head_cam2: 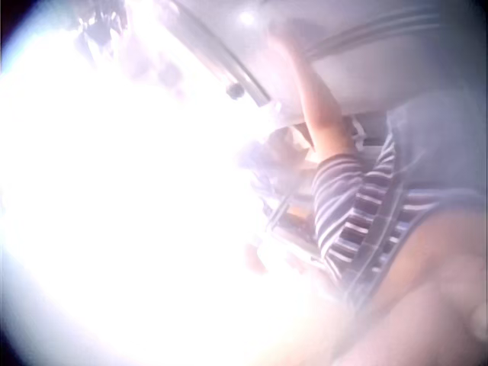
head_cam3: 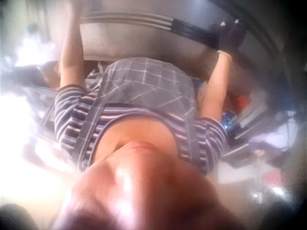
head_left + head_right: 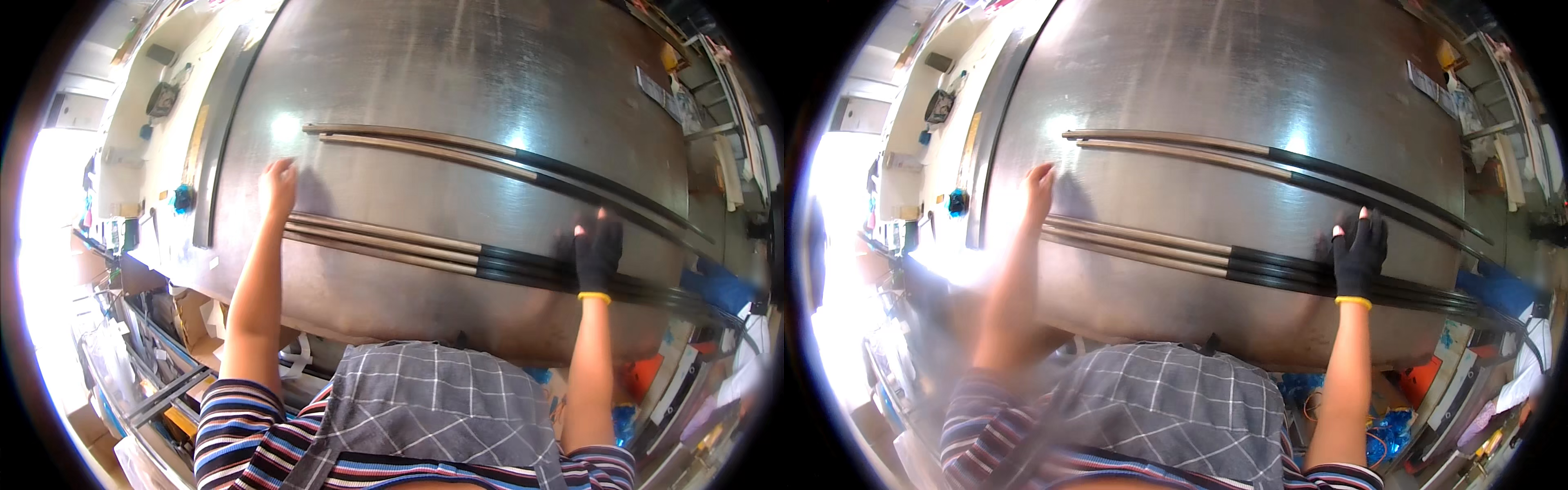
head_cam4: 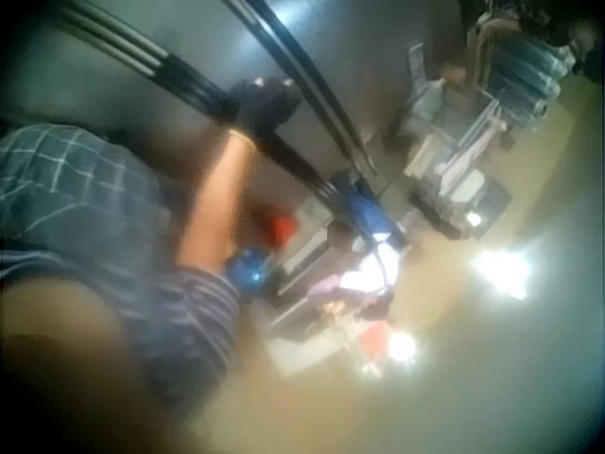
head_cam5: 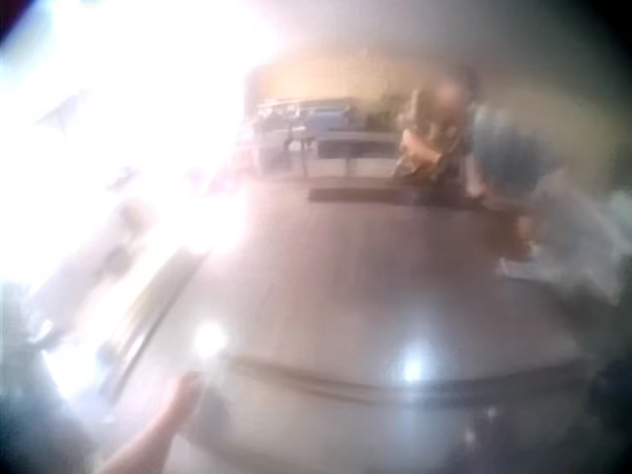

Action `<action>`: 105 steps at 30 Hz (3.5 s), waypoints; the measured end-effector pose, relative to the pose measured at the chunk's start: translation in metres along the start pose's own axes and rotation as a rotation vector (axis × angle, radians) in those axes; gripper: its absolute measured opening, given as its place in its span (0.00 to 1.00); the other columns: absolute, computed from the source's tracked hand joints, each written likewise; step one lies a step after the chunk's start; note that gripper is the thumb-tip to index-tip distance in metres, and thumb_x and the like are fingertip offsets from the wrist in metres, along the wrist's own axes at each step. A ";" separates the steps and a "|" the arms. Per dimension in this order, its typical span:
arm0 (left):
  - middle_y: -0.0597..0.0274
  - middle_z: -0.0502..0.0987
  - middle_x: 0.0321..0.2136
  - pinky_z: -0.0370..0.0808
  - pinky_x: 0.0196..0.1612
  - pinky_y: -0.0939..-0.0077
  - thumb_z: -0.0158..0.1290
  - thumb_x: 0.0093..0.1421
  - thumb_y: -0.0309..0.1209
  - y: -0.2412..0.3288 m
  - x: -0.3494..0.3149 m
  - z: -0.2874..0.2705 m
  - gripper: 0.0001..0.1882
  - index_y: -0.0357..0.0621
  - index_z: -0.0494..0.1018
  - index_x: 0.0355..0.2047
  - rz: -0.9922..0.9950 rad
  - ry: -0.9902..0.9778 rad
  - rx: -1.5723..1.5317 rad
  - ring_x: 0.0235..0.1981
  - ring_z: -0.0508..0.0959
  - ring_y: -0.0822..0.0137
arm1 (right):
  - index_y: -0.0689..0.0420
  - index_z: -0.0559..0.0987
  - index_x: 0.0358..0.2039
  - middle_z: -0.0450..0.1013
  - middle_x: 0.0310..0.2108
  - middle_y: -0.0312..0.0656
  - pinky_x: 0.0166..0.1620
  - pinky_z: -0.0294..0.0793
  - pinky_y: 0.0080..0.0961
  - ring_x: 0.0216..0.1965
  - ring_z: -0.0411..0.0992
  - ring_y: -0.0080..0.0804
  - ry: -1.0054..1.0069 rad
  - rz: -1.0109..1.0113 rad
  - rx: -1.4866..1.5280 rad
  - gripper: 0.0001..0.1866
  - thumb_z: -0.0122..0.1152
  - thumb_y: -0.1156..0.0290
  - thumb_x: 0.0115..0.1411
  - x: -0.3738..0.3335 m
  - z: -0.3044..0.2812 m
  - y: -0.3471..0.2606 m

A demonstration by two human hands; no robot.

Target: The person wipes several long metal rods on a workbench with a cloth, then applies a dark coating to them using a brush. The rods are arranged in parallel and handled one at a time.

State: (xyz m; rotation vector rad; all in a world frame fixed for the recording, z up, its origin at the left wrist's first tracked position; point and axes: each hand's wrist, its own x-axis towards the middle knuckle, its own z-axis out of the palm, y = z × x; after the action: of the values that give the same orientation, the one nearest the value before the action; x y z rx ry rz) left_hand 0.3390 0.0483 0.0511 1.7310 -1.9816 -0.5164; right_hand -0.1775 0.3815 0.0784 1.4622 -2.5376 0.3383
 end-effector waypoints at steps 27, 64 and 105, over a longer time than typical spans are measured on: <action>0.48 0.76 0.37 0.69 0.47 0.55 0.46 0.61 0.35 0.026 0.028 0.031 0.11 0.44 0.75 0.36 0.065 -0.078 0.297 0.43 0.73 0.46 | 0.56 0.77 0.30 0.72 0.30 0.42 0.43 0.71 0.35 0.36 0.71 0.42 -0.290 -0.056 0.204 0.18 0.72 0.61 0.42 0.062 -0.005 0.020; 0.43 0.76 0.43 0.70 0.51 0.62 0.49 0.58 0.41 0.023 0.069 0.029 0.23 0.35 0.73 0.47 -0.085 -0.046 0.005 0.46 0.75 0.49 | 0.57 0.62 0.59 0.56 0.62 0.48 0.64 0.53 0.43 0.64 0.52 0.48 -0.167 -0.079 -0.105 0.35 0.60 0.55 0.55 0.086 0.026 -0.034; 0.56 0.77 0.28 0.75 0.34 0.71 0.51 0.61 0.32 -0.169 0.016 0.010 0.11 0.36 0.75 0.37 0.031 -0.128 -0.062 0.29 0.77 0.65 | 0.56 0.75 0.18 0.72 0.23 0.46 0.37 0.70 0.39 0.31 0.71 0.45 -0.198 0.035 0.317 0.17 0.70 0.56 0.41 0.002 -0.010 -0.026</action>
State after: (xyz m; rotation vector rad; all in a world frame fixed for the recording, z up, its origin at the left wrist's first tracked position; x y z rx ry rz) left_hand 0.4705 0.0092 -0.0495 1.6645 -2.0531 -0.6867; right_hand -0.1555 0.3702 0.0911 1.6320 -2.7679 0.6594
